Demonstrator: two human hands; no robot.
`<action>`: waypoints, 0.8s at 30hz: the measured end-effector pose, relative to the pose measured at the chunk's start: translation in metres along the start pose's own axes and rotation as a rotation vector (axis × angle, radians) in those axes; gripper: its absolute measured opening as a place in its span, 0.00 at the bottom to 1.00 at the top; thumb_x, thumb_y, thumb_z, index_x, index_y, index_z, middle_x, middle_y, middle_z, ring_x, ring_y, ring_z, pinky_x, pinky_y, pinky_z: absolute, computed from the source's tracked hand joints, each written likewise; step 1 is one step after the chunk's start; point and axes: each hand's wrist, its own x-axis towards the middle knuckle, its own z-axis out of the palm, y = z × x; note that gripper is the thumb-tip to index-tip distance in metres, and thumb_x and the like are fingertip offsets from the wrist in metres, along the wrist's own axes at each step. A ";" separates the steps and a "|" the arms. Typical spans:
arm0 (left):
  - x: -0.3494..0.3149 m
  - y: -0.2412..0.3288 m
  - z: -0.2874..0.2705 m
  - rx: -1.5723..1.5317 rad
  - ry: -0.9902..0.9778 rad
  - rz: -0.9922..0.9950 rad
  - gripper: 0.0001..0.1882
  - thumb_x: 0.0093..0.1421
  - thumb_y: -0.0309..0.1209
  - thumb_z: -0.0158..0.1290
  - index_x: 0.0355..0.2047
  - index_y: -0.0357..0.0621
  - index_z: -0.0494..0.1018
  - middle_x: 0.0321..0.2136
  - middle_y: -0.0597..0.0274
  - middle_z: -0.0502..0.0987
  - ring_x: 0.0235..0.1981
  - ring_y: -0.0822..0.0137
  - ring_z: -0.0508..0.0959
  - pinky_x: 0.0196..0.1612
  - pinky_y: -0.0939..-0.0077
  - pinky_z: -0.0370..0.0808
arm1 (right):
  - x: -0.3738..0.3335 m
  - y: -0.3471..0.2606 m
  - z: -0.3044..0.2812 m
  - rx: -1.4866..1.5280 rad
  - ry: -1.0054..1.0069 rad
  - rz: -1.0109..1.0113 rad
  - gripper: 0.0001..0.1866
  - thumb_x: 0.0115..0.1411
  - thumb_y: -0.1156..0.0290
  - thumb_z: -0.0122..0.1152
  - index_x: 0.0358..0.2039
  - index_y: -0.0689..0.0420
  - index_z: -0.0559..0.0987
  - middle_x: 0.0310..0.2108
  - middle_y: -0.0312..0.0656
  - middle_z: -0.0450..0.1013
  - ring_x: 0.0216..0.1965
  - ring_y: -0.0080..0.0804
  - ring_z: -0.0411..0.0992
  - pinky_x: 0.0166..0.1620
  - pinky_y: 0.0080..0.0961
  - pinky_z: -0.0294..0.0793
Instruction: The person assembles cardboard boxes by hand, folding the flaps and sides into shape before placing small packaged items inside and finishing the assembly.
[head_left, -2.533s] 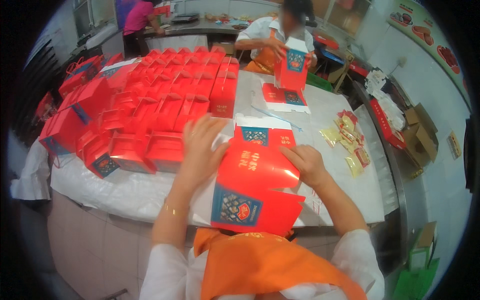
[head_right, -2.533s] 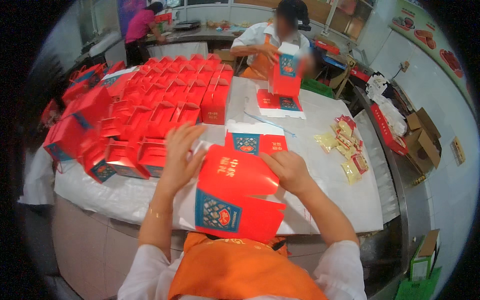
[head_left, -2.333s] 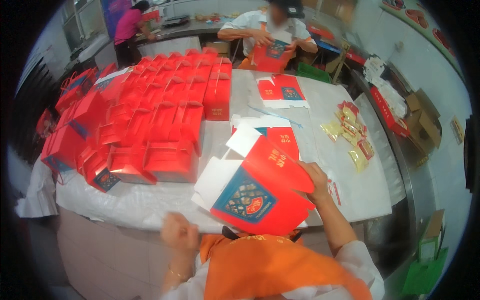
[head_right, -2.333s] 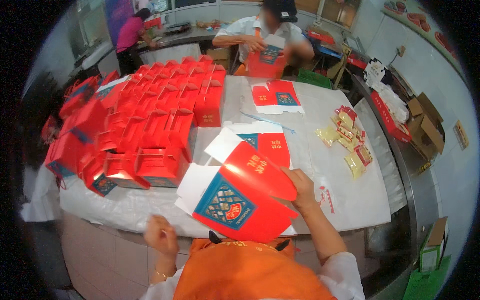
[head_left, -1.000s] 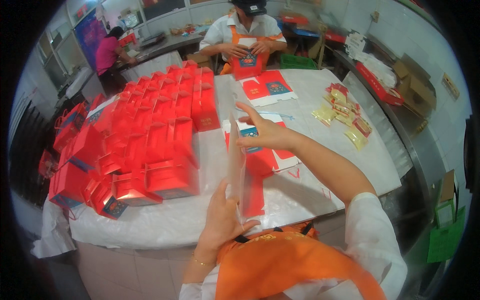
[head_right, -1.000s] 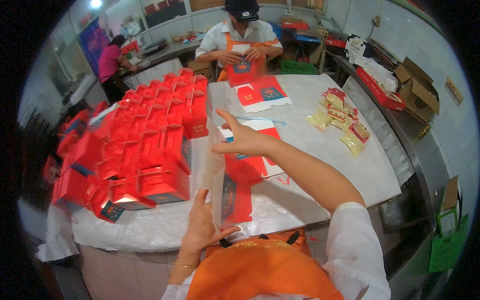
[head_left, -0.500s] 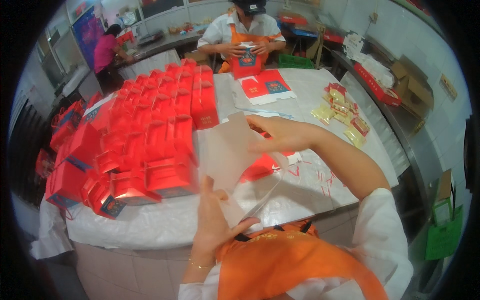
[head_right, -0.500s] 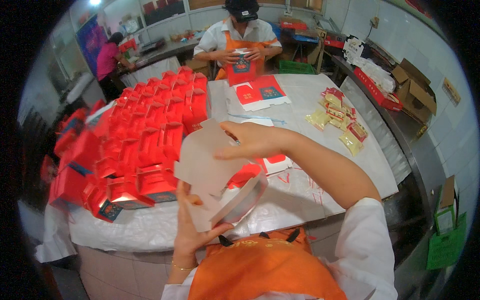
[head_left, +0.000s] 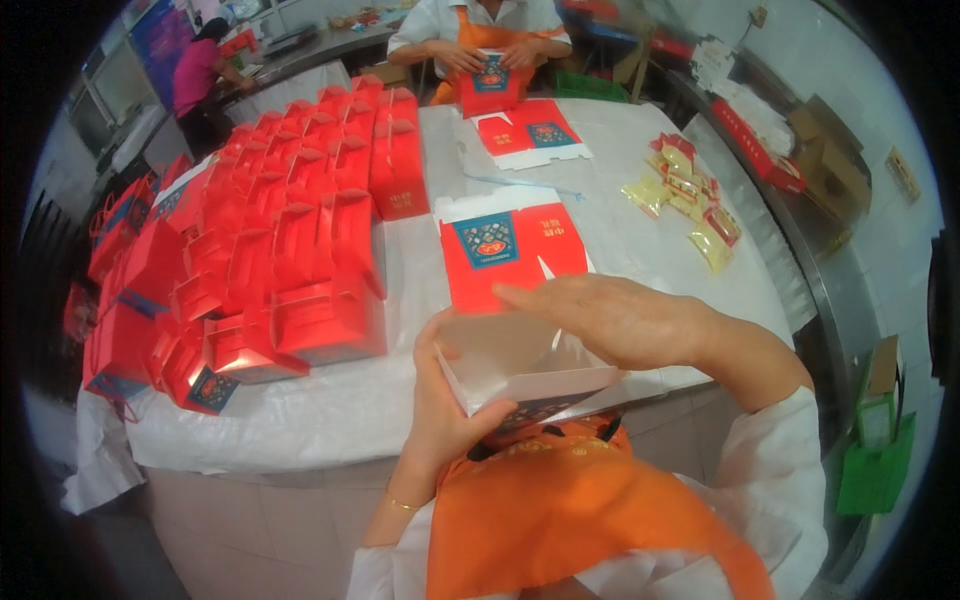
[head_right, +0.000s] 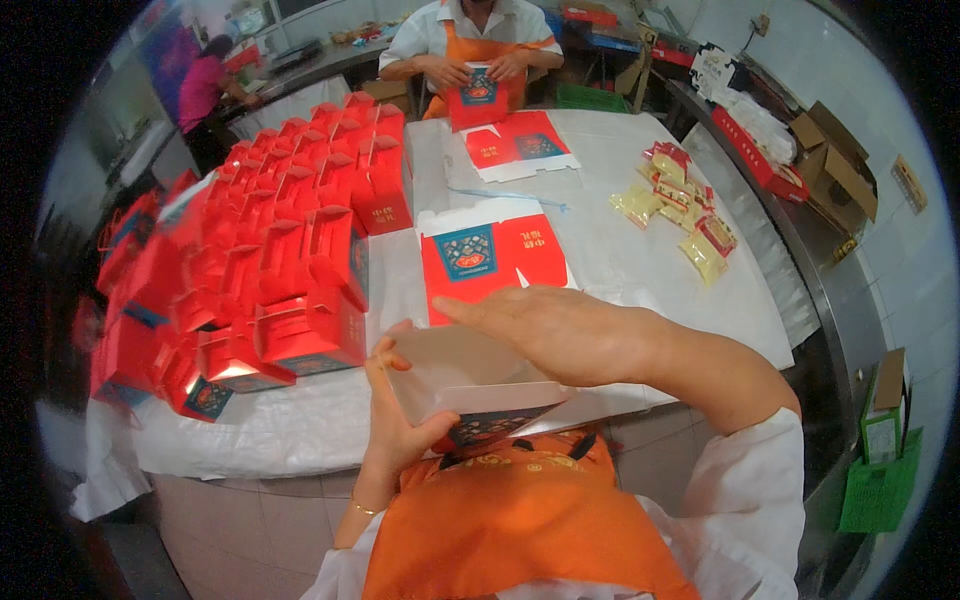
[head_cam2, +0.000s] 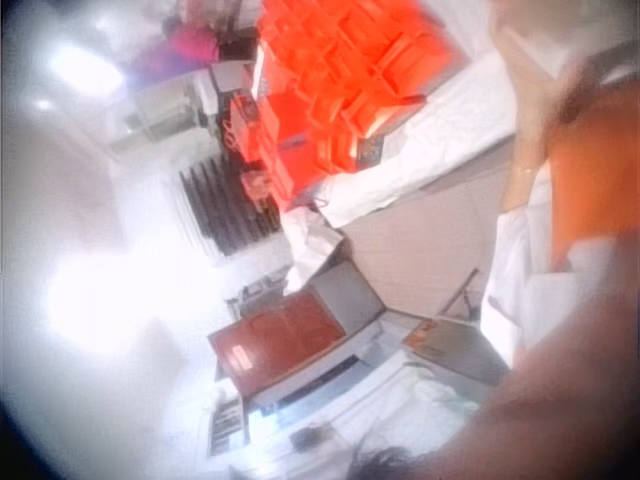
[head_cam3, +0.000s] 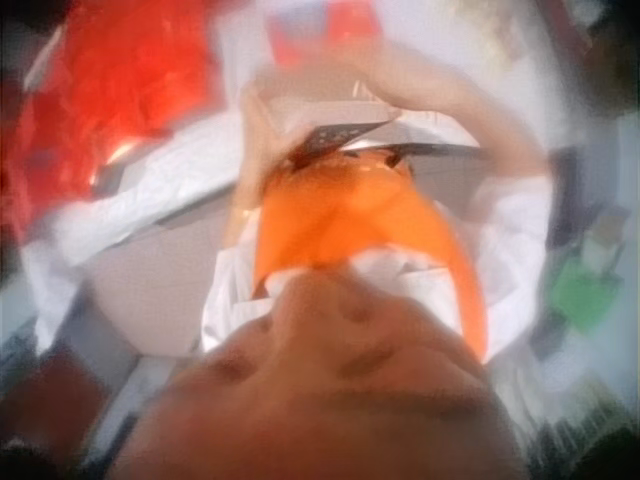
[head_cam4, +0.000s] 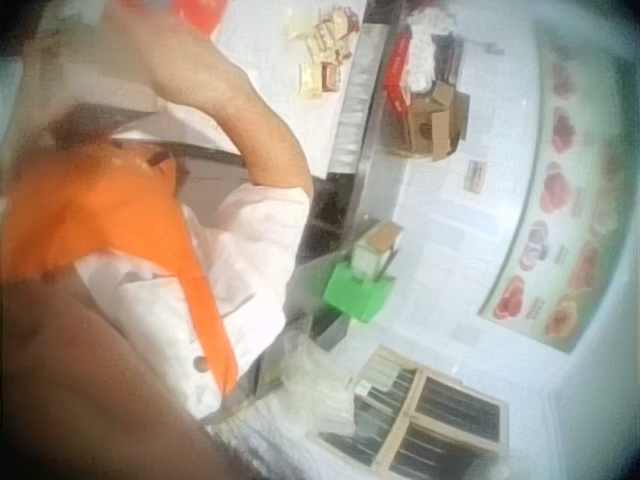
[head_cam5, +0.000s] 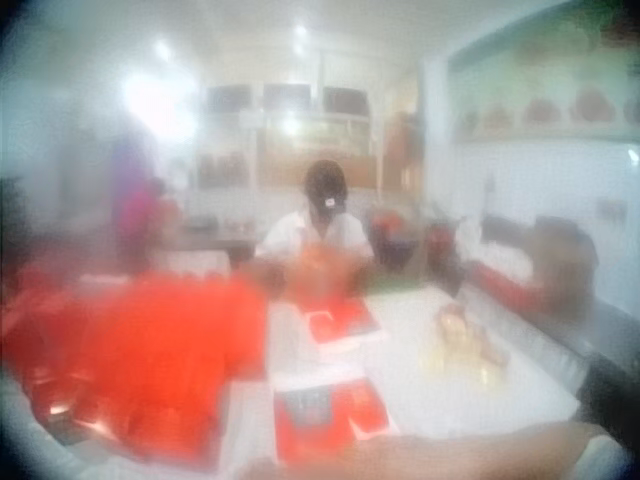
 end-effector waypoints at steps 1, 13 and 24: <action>0.001 -0.002 0.001 -0.011 0.003 0.028 0.58 0.44 0.40 0.74 0.68 0.38 0.49 0.64 0.45 0.59 0.63 0.51 0.65 0.64 0.59 0.65 | -0.002 0.001 0.001 -0.029 0.013 -0.048 0.40 0.57 0.86 0.54 0.71 0.52 0.62 0.63 0.51 0.68 0.59 0.50 0.70 0.61 0.41 0.70; -0.013 -0.008 0.026 -0.329 0.225 0.067 0.59 0.44 0.36 0.76 0.65 0.41 0.44 0.67 0.47 0.54 0.68 0.49 0.60 0.68 0.54 0.63 | -0.002 0.005 0.006 -0.047 -0.053 -0.292 0.30 0.60 0.80 0.58 0.65 0.54 0.71 0.42 0.48 0.67 0.45 0.44 0.69 0.46 0.36 0.72; 0.015 0.012 -0.001 -0.004 -0.130 0.025 0.41 0.62 0.65 0.43 0.55 0.36 0.65 0.63 0.44 0.60 0.67 0.48 0.61 0.68 0.57 0.57 | -0.002 0.020 0.016 -0.029 -0.165 -0.178 0.24 0.66 0.66 0.56 0.61 0.60 0.71 0.44 0.52 0.69 0.47 0.50 0.70 0.50 0.39 0.72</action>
